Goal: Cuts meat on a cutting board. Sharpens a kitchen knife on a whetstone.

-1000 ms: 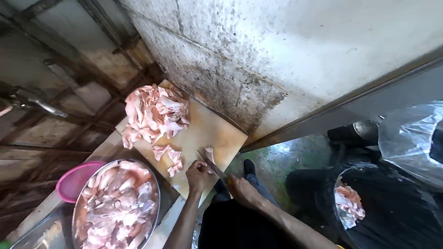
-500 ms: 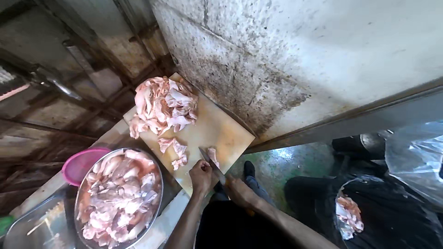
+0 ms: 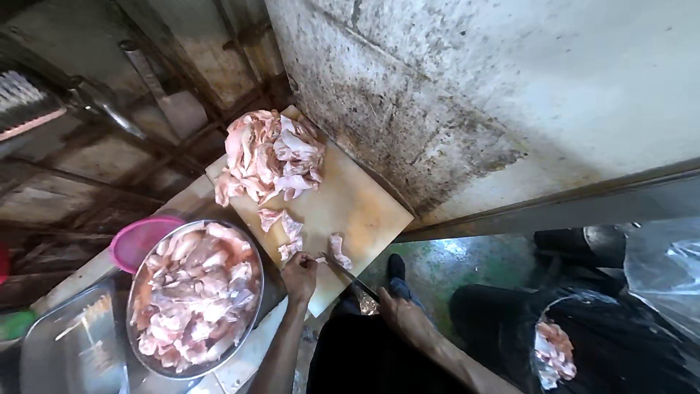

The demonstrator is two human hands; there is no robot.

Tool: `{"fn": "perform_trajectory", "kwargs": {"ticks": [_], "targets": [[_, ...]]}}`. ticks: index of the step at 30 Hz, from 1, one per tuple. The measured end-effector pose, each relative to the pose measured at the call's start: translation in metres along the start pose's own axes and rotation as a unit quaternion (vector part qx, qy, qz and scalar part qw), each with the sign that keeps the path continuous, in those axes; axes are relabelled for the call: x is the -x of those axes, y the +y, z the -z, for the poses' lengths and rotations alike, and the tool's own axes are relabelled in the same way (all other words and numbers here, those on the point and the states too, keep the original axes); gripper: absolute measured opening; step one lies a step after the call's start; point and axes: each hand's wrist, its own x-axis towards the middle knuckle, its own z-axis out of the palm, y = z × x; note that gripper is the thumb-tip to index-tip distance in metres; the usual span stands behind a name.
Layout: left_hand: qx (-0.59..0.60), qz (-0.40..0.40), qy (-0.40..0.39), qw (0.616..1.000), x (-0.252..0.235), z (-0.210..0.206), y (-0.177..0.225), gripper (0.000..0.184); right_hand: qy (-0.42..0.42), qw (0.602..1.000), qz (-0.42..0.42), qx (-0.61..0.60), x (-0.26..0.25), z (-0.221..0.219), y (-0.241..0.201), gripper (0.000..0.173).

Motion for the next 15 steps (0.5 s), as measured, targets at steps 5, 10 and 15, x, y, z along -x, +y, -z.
{"fn": "perform_trajectory", "kwargs": {"ticks": [5,10,15], "targets": [[-0.019,-0.061,-0.034,0.997,0.012,0.001,0.002,0.010,0.024,0.999,0.027,-0.002,-0.008,0.008,-0.025,0.039],[0.004,-0.132,0.029,0.991,0.008,0.041,0.037,0.007,0.037,0.996,0.047,-0.067,-0.026,0.020,-0.021,0.040],[0.147,-0.196,0.030,0.969,-0.018,0.077,0.063,0.011,0.155,0.970,0.091,-0.167,-0.016,0.002,0.033,0.040]]}}
